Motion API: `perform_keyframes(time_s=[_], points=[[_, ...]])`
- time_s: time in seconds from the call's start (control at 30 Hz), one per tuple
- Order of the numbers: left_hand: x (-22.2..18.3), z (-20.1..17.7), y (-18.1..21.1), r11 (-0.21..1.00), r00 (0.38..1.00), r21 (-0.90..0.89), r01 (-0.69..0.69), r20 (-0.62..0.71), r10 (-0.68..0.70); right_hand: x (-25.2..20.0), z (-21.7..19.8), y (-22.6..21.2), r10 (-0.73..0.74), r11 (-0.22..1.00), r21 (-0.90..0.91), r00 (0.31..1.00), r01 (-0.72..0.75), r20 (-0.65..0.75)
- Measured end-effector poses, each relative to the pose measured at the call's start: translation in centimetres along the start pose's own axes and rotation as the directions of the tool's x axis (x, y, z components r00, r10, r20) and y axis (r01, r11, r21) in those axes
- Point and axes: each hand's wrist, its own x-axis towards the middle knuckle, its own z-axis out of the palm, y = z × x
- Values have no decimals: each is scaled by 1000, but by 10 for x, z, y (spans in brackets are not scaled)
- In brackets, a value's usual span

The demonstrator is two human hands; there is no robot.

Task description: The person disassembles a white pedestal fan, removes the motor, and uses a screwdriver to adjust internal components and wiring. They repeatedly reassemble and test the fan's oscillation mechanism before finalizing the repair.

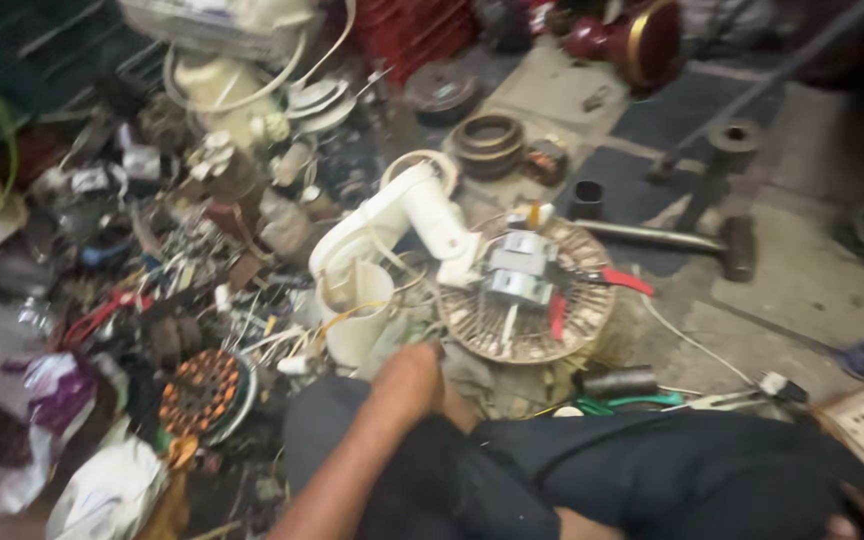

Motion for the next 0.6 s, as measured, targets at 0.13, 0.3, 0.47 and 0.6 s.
perform_keyframes(time_s=[0.13,0.3,0.47,0.6], points=[[19,35,-28,958,914,143,-250,362,184,-30,13,27,-19,999,37,1000,19,9],[41,174,23,648,694,-277,-710,-112,712,-49,-27,19,0,998,60,998,4,-67],[108,268,58,867,869,120,-484,-46,492,-29,-51,-38,73,989,-126,996,-79,-50],[115,286,67,877,884,113,-466,32,466,-4,-65,-66,48,997,-51,998,-51,-50]])
